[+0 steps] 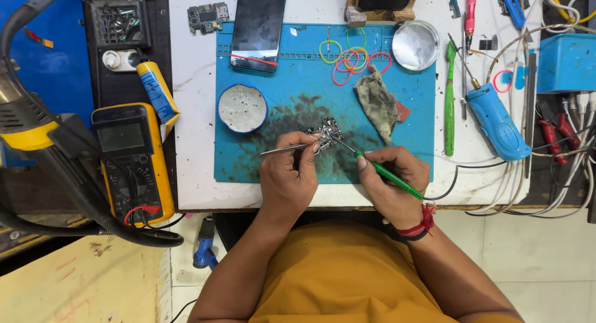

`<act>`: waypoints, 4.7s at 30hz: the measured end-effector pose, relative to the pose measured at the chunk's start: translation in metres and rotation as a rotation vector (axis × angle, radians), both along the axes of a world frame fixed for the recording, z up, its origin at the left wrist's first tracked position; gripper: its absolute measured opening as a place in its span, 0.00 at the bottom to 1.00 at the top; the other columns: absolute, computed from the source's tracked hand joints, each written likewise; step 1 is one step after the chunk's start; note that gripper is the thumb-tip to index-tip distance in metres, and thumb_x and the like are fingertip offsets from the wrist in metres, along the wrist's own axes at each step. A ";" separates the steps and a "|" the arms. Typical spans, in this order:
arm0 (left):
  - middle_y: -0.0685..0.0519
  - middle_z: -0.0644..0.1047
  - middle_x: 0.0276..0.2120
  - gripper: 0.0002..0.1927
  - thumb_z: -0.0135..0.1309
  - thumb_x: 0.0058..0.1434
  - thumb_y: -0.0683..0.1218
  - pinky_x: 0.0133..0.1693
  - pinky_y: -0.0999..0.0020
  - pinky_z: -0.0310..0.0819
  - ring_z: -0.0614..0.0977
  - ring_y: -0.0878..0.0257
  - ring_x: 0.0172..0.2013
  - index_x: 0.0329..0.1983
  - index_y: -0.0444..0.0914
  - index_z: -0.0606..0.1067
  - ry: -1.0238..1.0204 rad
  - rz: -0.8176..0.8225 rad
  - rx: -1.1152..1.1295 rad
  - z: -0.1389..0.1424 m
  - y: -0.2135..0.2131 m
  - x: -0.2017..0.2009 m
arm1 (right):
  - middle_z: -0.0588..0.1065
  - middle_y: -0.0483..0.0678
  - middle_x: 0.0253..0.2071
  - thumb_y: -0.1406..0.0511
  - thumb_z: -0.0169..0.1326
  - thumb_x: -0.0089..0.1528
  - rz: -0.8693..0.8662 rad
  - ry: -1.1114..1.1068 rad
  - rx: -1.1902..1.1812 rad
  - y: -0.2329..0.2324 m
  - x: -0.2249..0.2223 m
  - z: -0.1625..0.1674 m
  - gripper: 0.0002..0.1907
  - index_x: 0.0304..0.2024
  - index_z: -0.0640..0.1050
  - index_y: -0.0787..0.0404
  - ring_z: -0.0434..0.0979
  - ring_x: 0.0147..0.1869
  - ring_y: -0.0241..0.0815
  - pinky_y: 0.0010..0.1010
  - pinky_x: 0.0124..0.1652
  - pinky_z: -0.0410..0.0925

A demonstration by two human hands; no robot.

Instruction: The person uses a soldering iron and tweezers to work on a small circuit board. They repeatedly apply heat to specific points on the board, occasionally wiping the soldering iron tip with a cloth. The task involves precise manipulation of the board and tools throughout the clip.

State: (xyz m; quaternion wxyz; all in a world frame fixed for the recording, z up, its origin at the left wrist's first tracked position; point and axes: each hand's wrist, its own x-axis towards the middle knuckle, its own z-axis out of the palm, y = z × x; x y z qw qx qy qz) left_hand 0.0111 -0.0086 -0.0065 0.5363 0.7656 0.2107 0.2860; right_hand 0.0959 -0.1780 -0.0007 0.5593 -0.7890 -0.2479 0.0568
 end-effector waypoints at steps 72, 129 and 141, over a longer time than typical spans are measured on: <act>0.48 0.84 0.42 0.05 0.58 0.71 0.36 0.41 0.77 0.77 0.82 0.71 0.39 0.49 0.31 0.76 -0.156 0.246 -0.018 -0.010 0.070 -0.018 | 0.78 0.44 0.33 0.72 0.59 0.66 -0.008 0.113 0.090 -0.021 -0.011 -0.011 0.05 0.44 0.78 0.69 0.73 0.34 0.26 0.18 0.34 0.66; 0.50 0.85 0.37 0.04 0.58 0.68 0.37 0.35 0.75 0.77 0.83 0.71 0.32 0.45 0.35 0.77 -0.046 0.023 -0.064 0.000 0.005 0.007 | 0.79 0.44 0.32 0.73 0.62 0.63 0.008 0.112 0.057 0.000 0.004 -0.006 0.05 0.41 0.78 0.68 0.74 0.34 0.25 0.18 0.34 0.67; 0.50 0.84 0.36 0.04 0.58 0.67 0.37 0.32 0.74 0.76 0.84 0.69 0.31 0.44 0.36 0.77 -0.028 0.030 0.004 0.003 0.006 0.007 | 0.79 0.44 0.31 0.73 0.62 0.63 0.014 0.077 0.035 0.001 0.003 -0.006 0.06 0.41 0.79 0.68 0.73 0.33 0.25 0.18 0.33 0.66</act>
